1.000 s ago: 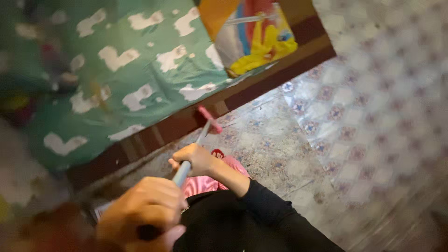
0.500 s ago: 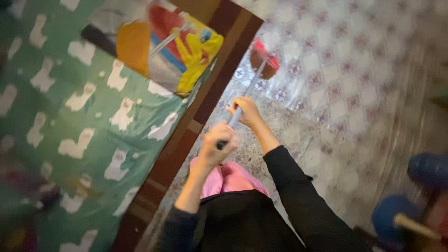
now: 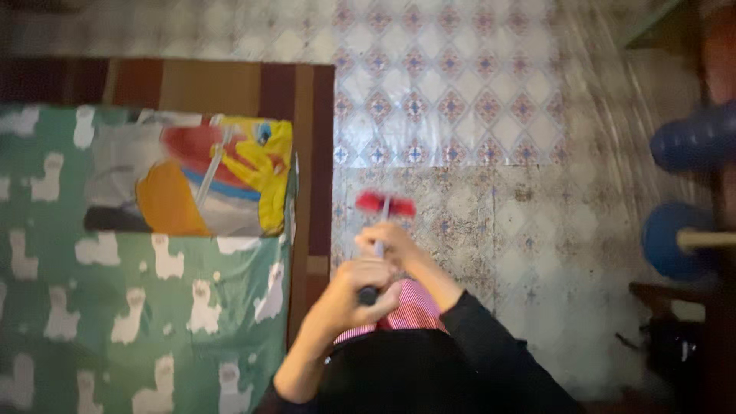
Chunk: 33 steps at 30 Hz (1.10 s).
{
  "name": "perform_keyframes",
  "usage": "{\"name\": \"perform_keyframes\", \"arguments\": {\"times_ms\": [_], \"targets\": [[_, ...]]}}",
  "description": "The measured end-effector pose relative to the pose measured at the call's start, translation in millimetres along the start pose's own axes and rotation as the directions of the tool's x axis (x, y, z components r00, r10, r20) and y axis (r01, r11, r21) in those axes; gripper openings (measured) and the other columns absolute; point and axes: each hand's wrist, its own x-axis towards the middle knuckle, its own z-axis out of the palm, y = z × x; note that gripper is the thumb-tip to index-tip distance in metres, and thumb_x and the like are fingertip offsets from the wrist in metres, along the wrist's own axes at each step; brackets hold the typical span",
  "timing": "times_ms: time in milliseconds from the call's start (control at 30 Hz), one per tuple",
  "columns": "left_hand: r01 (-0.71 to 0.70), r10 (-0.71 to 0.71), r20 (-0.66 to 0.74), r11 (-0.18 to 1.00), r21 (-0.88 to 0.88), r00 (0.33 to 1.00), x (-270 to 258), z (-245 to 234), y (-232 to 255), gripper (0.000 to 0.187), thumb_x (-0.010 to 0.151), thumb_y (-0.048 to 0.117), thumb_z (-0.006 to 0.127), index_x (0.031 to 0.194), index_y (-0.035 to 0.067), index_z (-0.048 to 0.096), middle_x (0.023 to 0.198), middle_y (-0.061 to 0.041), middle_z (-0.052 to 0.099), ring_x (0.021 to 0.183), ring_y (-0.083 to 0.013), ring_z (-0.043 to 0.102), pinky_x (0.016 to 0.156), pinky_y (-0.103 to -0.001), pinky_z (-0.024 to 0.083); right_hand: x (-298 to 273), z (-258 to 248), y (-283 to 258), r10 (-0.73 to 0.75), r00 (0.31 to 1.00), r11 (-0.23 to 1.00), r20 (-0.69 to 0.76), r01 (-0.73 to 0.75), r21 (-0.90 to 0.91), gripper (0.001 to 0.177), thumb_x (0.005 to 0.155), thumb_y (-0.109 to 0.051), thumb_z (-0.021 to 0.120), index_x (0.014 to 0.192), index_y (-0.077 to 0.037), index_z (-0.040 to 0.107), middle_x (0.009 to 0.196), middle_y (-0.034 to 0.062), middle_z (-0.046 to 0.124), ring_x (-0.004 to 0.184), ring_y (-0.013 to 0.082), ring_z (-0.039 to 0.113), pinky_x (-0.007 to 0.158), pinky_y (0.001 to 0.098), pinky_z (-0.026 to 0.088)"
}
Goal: The person picks up a shirt from a pile of clothes, moves a laundry basket, and then sweeps the floor with a broom, gathering debris and moving around furniture like a chair, a bed, and a fan.
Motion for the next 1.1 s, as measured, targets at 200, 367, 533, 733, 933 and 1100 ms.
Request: {"name": "perform_keyframes", "arguments": {"times_ms": [200,367,533,733,933,1100], "targets": [[-0.267,0.257,0.114,0.96,0.081,0.96,42,53,-60,0.022,0.084,0.005,0.07,0.073,0.003,0.05,0.077,-0.011,0.052,0.08,-0.0301,0.058,0.09,-0.042,0.05,-7,-42,74,-0.031,0.895,0.952,-0.446,-0.11,-0.287,0.031,0.087,-0.032,0.075,0.076,-0.008,0.06,0.083,0.0098,0.062,0.082,0.0335,0.063,0.072,0.0464,0.046],[-0.352,0.378,0.476,0.924,-0.147,0.794,86,1,44,0.034,0.086,0.01,0.076,0.066,0.007,0.049,0.065,-0.008,0.045,0.066,-0.0281,0.051,0.073,-0.042,0.044,-48,-108,-32,-0.094,0.806,0.977,-0.584,-0.038,-0.21,0.025,0.09,-0.026,0.075,0.079,-0.009,0.06,0.081,0.0069,0.062,0.082,0.0315,0.062,0.079,0.0463,0.046],[-0.12,0.454,0.341,0.726,-0.677,0.823,115,69,69,0.036,0.089,0.024,0.077,0.068,0.008,0.054,0.067,-0.004,0.06,0.063,-0.0202,0.064,0.068,-0.038,0.057,-162,-107,-77,-0.075,0.703,0.964,-0.707,-0.131,-0.233,0.03,0.088,-0.023,0.081,0.074,-0.009,0.059,0.072,0.0087,0.059,0.071,0.0314,0.058,0.068,0.0446,0.043],[0.431,-0.103,0.669,0.833,-0.346,0.736,64,255,-24,0.032,0.089,0.015,0.075,0.063,0.005,0.059,0.063,-0.005,0.063,0.058,-0.0159,0.061,0.058,-0.032,0.053,-375,-34,28,0.73,0.583,0.683,-0.356,-0.62,0.386,0.008,0.075,-0.007,0.065,0.077,-0.014,0.067,0.068,0.0077,0.065,0.064,0.0293,0.064,0.063,0.0416,0.049],[0.05,0.086,0.788,0.988,-0.147,0.61,70,274,37,0.021,0.077,0.008,0.069,0.066,0.004,0.053,0.064,-0.009,0.054,0.064,-0.0253,0.058,0.068,-0.04,0.048,-376,-22,72,0.142,0.715,0.983,-0.685,-0.181,0.015,0.015,0.079,-0.012,0.068,0.074,-0.008,0.055,0.074,0.0093,0.059,0.076,0.0287,0.059,0.073,0.0413,0.046],[-0.431,-0.104,0.967,0.88,0.199,0.234,86,379,43,0.022,0.075,0.022,0.074,0.064,0.008,0.062,0.062,-0.017,0.059,0.066,-0.0393,0.06,0.067,-0.052,0.047,-307,-76,90,0.232,0.448,0.973,-0.863,-0.103,0.208,0.03,0.093,-0.016,0.071,0.077,-0.002,0.05,0.076,0.008,0.05,0.072,0.0251,0.051,0.069,0.0386,0.046]]}}
